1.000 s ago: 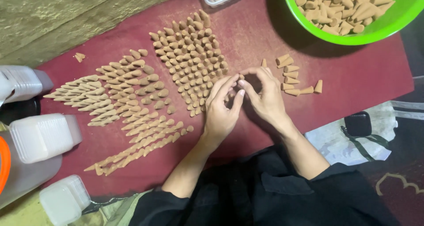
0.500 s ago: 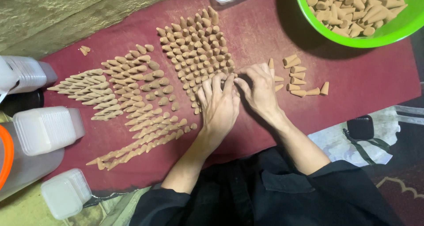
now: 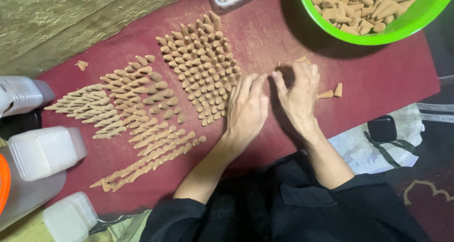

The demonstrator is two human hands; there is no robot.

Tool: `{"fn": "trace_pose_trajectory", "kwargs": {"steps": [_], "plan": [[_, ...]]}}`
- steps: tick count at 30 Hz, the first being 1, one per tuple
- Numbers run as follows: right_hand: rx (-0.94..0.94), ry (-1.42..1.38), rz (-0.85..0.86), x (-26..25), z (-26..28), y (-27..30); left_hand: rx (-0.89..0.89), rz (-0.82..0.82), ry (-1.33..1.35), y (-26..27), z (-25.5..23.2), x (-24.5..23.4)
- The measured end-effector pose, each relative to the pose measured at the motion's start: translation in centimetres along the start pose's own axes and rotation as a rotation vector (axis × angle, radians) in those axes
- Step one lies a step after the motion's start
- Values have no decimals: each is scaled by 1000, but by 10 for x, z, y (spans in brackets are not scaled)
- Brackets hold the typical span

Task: Arrange incense cones into organized rows on a table and pack them into a small plastic container.

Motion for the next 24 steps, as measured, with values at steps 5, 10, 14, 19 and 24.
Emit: {"fn": "trace_pose_trajectory", "kwargs": {"steps": [5, 10, 14, 19, 24], "plan": [[88, 158, 34, 11, -14, 0, -83, 119, 49, -11, 7, 41], [122, 56, 74, -3, -2, -2, -231, 201, 132, -18, 18, 50], [157, -144, 121, -14, 7, 2, -283, 168, 358, -18, 5, 21], [105, -336, 122, -26, 25, 9, -206, 71, 495, 1, -15, -15], [-55, -456, 138, -16, 43, 11, -169, -22, 381, 21, -15, -35]]}}
Point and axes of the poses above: each hand's wrist, its own y-axis away from the middle knuckle, its own x-axis out of the palm, z = x × y, the point moved 3 cm from there along -y, towards the middle knuckle, and after that the axes turned 10 degrees about y, right-handed, at the moved point
